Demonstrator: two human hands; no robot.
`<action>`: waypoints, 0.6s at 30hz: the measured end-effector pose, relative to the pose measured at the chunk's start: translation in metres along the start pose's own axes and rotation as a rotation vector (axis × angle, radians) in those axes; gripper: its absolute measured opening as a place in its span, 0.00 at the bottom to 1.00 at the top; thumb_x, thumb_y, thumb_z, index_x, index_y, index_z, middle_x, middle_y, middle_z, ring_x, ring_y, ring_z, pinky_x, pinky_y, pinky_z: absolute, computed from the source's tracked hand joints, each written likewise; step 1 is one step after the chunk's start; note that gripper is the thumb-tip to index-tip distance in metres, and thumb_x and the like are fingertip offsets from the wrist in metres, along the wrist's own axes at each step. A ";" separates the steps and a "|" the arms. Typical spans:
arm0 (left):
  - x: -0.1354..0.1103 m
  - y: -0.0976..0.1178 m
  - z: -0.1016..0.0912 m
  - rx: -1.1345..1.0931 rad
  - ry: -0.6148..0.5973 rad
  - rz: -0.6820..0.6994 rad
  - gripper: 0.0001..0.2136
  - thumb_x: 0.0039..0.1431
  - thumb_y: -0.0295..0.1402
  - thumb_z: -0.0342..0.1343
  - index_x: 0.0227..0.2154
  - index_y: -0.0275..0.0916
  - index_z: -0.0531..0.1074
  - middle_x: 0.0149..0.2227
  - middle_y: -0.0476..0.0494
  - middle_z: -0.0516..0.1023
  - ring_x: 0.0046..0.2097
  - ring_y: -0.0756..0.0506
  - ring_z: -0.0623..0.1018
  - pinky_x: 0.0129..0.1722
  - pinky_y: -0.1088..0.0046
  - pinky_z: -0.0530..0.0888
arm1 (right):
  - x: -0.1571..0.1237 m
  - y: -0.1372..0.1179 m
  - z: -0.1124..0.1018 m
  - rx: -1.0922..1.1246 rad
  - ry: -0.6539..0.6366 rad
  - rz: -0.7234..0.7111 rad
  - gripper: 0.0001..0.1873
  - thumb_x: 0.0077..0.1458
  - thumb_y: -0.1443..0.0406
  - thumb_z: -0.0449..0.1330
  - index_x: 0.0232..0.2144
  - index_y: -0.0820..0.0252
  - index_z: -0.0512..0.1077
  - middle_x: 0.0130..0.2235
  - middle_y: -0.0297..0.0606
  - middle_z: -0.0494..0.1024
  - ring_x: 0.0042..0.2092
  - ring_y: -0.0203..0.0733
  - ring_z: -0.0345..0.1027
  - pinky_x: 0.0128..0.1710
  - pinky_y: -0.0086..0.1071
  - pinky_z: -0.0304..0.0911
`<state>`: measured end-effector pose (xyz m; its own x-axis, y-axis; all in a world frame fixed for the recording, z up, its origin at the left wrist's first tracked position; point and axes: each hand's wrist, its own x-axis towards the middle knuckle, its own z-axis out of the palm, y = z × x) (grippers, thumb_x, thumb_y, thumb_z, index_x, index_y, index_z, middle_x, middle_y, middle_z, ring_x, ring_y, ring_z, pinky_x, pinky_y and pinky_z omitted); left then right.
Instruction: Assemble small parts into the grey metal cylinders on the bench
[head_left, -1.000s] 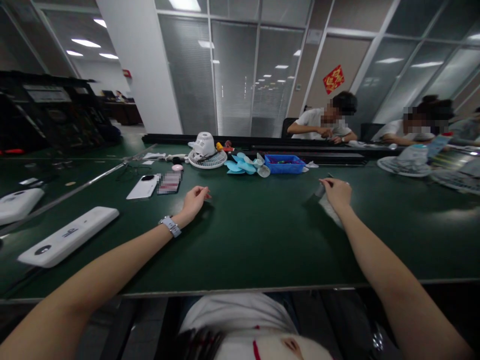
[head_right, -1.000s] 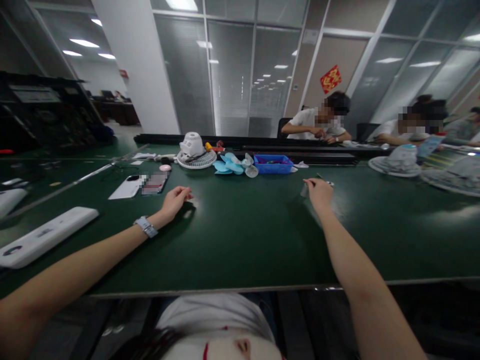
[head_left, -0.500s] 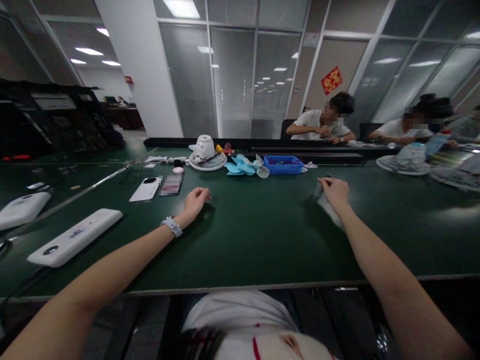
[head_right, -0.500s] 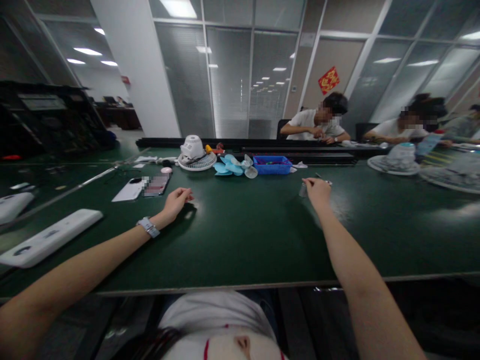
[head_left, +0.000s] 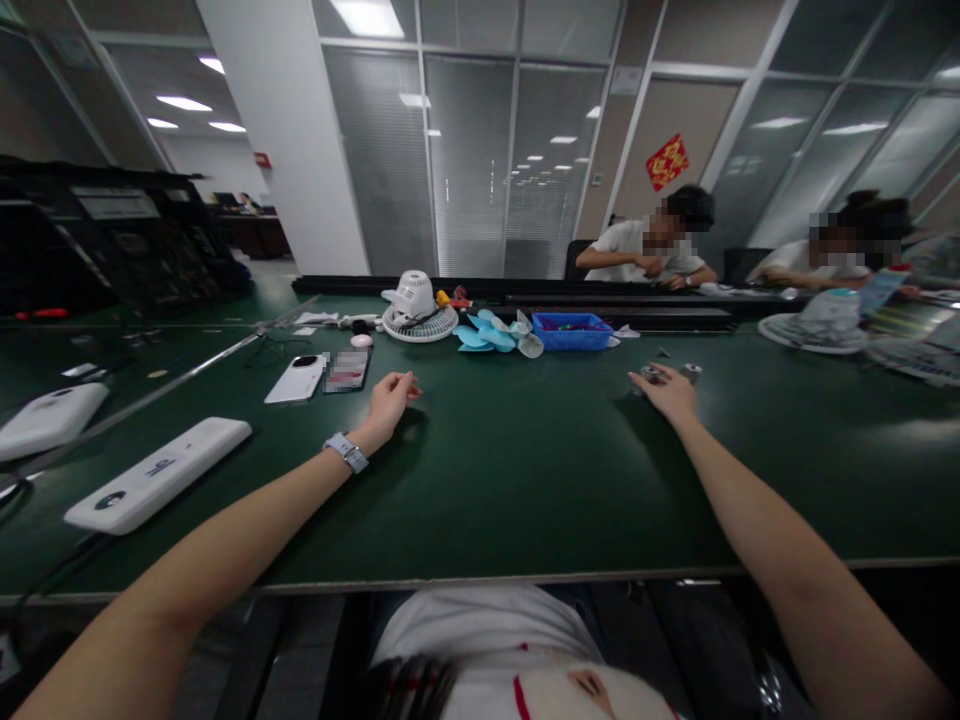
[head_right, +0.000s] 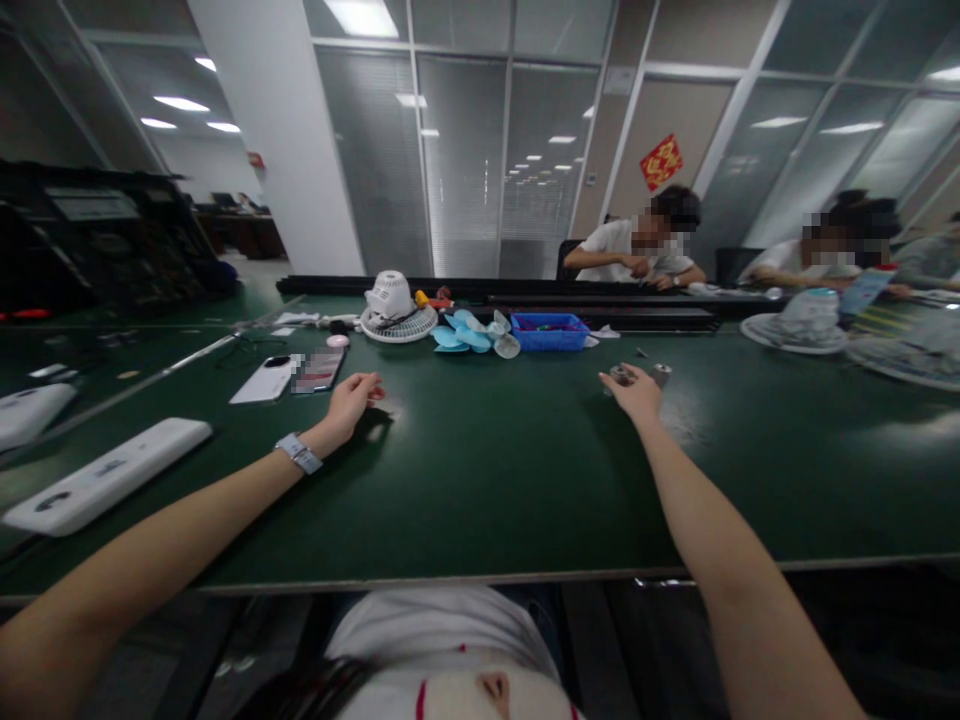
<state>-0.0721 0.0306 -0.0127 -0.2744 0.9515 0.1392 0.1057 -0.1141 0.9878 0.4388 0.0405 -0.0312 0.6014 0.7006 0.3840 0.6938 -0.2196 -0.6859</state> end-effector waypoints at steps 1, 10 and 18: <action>0.001 0.001 -0.001 -0.004 0.004 -0.006 0.09 0.57 0.37 0.56 0.27 0.37 0.71 0.24 0.47 0.76 0.28 0.49 0.75 0.30 0.75 0.69 | 0.001 0.001 0.001 0.027 -0.007 0.035 0.32 0.45 0.51 0.70 0.50 0.62 0.77 0.42 0.48 0.82 0.46 0.52 0.76 0.49 0.43 0.67; 0.008 -0.009 -0.004 0.154 -0.020 0.098 0.17 0.56 0.45 0.53 0.18 0.39 0.69 0.25 0.42 0.79 0.31 0.45 0.77 0.33 0.71 0.70 | 0.014 0.013 0.007 0.192 -0.096 0.131 0.31 0.40 0.56 0.74 0.45 0.66 0.76 0.43 0.49 0.81 0.45 0.49 0.76 0.51 0.40 0.69; 0.005 -0.007 -0.003 0.166 -0.064 0.098 0.13 0.49 0.39 0.49 0.13 0.42 0.61 0.26 0.41 0.80 0.37 0.40 0.79 0.39 0.69 0.71 | 0.012 0.011 0.005 0.136 -0.075 0.092 0.26 0.39 0.58 0.73 0.40 0.65 0.76 0.41 0.49 0.82 0.45 0.51 0.76 0.49 0.42 0.69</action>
<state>-0.0769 0.0354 -0.0190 -0.1946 0.9550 0.2240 0.2865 -0.1630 0.9441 0.4516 0.0498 -0.0369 0.6253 0.7314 0.2720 0.5739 -0.1948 -0.7954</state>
